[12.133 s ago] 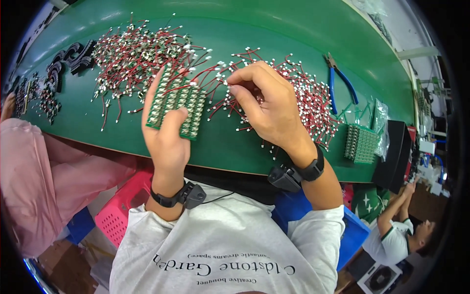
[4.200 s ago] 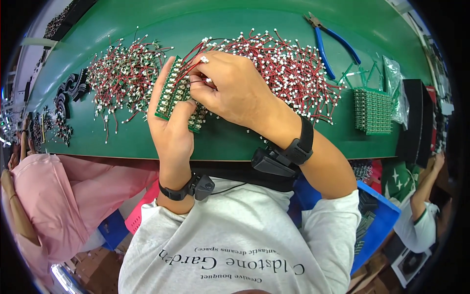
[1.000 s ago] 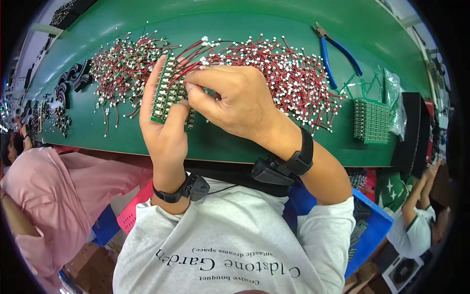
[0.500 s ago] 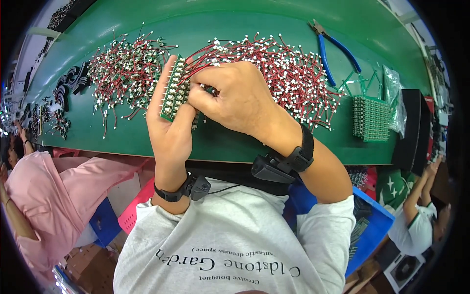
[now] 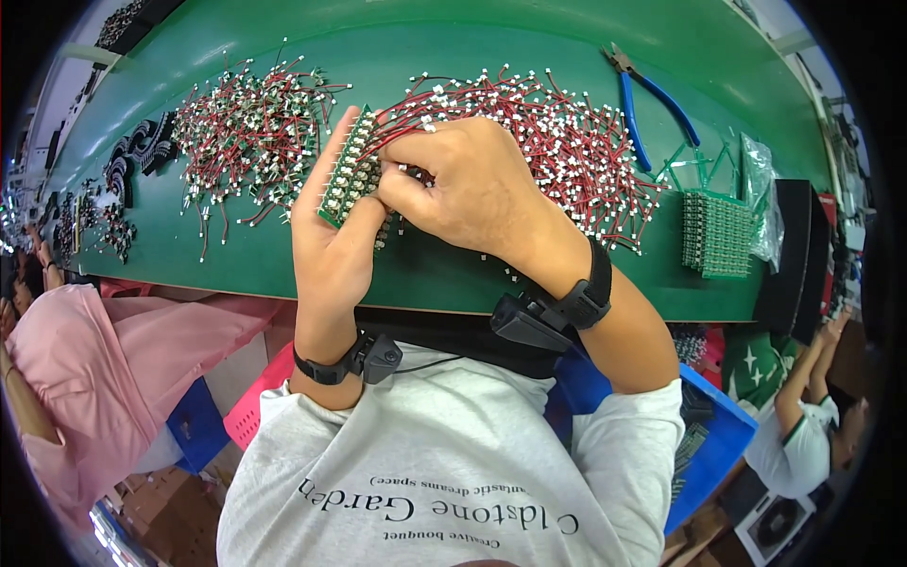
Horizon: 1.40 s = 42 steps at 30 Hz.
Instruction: The person picks up a circuit board and places it into a black box, then moves the box aside. They pick up another circuit board and insert small red and white wires into it one by one.
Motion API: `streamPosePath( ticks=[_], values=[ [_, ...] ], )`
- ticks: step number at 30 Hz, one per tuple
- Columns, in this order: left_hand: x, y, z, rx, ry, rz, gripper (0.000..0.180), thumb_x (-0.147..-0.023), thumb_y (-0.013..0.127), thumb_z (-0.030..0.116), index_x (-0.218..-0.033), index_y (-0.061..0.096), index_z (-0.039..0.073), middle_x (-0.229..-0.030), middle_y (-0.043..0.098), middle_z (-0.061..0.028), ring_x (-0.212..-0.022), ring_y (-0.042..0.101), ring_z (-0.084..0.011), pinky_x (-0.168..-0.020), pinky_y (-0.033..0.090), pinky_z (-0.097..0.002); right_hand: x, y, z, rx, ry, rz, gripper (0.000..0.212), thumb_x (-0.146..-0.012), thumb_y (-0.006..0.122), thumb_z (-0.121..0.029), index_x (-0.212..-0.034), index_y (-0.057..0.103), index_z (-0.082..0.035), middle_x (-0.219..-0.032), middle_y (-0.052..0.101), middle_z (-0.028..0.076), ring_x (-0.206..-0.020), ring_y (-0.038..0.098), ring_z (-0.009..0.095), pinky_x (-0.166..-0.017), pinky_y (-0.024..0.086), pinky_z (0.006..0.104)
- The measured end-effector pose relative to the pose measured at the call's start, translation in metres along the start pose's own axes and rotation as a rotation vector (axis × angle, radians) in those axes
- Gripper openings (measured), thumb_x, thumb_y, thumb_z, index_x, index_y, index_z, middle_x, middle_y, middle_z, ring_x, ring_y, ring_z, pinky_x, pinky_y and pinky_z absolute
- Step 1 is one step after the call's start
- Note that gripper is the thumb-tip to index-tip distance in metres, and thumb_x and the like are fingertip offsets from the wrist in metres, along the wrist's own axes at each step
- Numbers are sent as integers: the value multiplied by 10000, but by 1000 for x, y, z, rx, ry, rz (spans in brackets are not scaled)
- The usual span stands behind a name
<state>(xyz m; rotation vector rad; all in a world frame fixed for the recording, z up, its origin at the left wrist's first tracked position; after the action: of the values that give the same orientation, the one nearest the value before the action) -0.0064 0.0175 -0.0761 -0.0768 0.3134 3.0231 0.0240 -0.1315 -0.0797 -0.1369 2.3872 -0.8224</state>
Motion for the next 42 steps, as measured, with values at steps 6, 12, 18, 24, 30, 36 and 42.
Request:
streamPosePath(
  ticks=[6, 12, 18, 24, 30, 36, 42],
  values=[
    [1, -2, -2, -8, 17, -8, 619, -848, 464, -145, -1459, 397, -67, -1249, 607, -103, -996, 594, -90, -832, 486, -212, 1, 3, 0, 20, -4, 4, 99, -780, 670, -155, -765, 695, -60, -615, 626, 138, -551, 624, 324, -499, 491, 412],
    [2, -6, -3, -59, 45, -16, 630, -842, 462, -138, -1464, 388, -68, -1262, 604, -91, -997, 587, -76, -820, 483, -201, 2, 3, -3, 55, -19, 2, 103, -795, 666, -158, -744, 672, -69, -628, 631, 127, -547, 623, 319, -497, 492, 415],
    [3, -11, -6, -81, 35, -78, 629, -854, 468, -122, -1473, 375, -67, -1288, 593, -103, -1031, 576, -73, -851, 477, -205, 2, 2, -5, 70, -53, 13, 128, -784, 663, -159, -704, 626, -66, -607, 613, 116, -544, 617, 317, -492, 489, 417],
    [1, -5, -3, -152, 51, -104, 647, -856, 469, -126, -1488, 347, -62, -1338, 574, -138, -1182, 550, -147, -1024, 418, -282, 1, -1, -7, 89, -45, -13, 160, -777, 659, -153, -671, 602, -48, -611, 609, 127, -561, 619, 323, -502, 490, 420],
    [2, 0, 4, -330, 50, -141, 617, -865, 450, -128, -1474, 362, -74, -1355, 563, -155, -1196, 554, -168, -1043, 412, -296, 1, -2, -5, 55, -44, -17, 160, -774, 661, -134, -664, 598, -37, -622, 616, 132, -574, 624, 331, -514, 494, 427],
    [1, -3, -1, -180, 99, -78, 620, -858, 453, -132, -1470, 374, -70, -1355, 564, -160, -1193, 556, -163, -1037, 415, -293, 0, -6, -7, 33, -59, -14, 121, -785, 657, -104, -708, 606, -26, -643, 628, 143, -592, 633, 338, -527, 503, 433],
    [1, -3, 2, -266, 109, -58, 623, -851, 449, -133, -1467, 380, -69, -1356, 563, -148, -1170, 560, -149, -1005, 433, -280, 1, -6, -5, 106, -60, -45, 124, -825, 669, -126, -763, 621, -30, -663, 641, 144, -600, 638, 337, -530, 509, 435]
  ],
)
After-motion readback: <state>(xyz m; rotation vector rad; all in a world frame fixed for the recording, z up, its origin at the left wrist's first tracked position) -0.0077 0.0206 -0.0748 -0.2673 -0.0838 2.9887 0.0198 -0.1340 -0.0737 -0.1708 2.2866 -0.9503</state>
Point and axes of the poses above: each hand's wrist, its own x-axis away from the middle knuckle, its own y-axis out of the palm, z = x × y, the point moved 1 cm from there along -x, towards the middle knuckle
